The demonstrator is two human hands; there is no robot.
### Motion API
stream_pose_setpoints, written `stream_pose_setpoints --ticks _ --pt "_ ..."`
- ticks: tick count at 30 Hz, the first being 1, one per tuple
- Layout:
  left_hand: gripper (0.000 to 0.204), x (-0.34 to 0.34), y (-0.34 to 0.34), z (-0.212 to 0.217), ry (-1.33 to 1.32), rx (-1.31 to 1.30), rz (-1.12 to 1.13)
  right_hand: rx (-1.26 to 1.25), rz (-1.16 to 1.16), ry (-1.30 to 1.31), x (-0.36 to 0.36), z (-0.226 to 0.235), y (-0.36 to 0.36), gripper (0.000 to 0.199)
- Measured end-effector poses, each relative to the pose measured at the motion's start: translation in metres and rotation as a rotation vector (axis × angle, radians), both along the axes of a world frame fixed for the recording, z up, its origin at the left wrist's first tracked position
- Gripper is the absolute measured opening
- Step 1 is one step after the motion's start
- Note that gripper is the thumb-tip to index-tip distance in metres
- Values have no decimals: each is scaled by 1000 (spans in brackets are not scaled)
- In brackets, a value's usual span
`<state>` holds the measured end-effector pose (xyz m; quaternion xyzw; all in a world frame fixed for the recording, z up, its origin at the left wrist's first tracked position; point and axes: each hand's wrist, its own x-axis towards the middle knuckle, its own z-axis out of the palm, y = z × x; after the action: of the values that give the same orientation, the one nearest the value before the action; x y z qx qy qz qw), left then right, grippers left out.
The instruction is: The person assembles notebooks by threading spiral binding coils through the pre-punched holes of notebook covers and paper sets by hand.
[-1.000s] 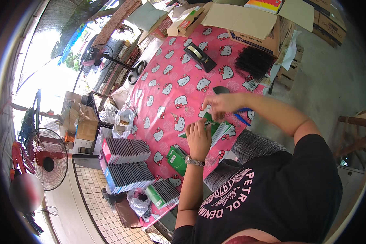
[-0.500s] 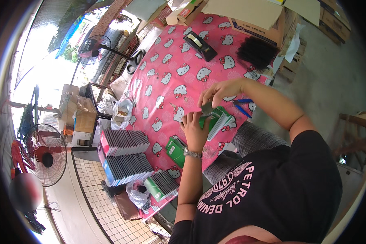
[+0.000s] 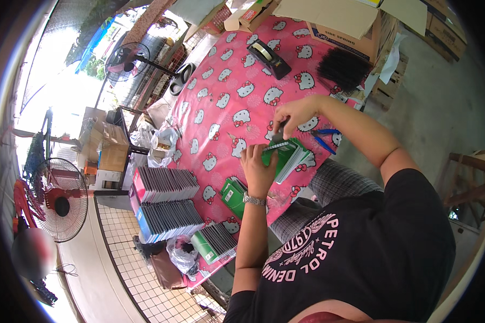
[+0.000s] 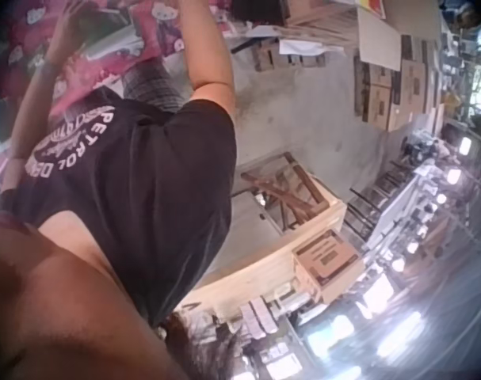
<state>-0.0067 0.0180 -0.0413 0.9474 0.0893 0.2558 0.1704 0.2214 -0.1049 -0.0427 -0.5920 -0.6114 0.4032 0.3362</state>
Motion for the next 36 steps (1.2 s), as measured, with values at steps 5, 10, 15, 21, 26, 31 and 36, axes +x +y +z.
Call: stream_pose_setpoints --ticks 5,10,15,21,26,31,36 --pt "30 -1 6 -3 27 -23 -16 -37 -5 332 -5 6 3 46" --pt "32 -3 8 0 64 -54 -23 -19 80 641 -4 5 4 45" --pt "31 -10 31 0 44 -123 -7 27 141 983 -6 1 11 45" --pt "29 -6 37 8 147 -424 -2 3 86 924 -4 -5 21 49" --pt "27 -10 47 0 129 -492 -30 -25 85 690 -16 4 29 51" --pt "25 -10 54 -12 140 -631 -14 -149 -141 53 -1 -9 36 38" --pt "21 -9 55 -19 91 -667 18 -166 -678 -310 12 -49 8 38"
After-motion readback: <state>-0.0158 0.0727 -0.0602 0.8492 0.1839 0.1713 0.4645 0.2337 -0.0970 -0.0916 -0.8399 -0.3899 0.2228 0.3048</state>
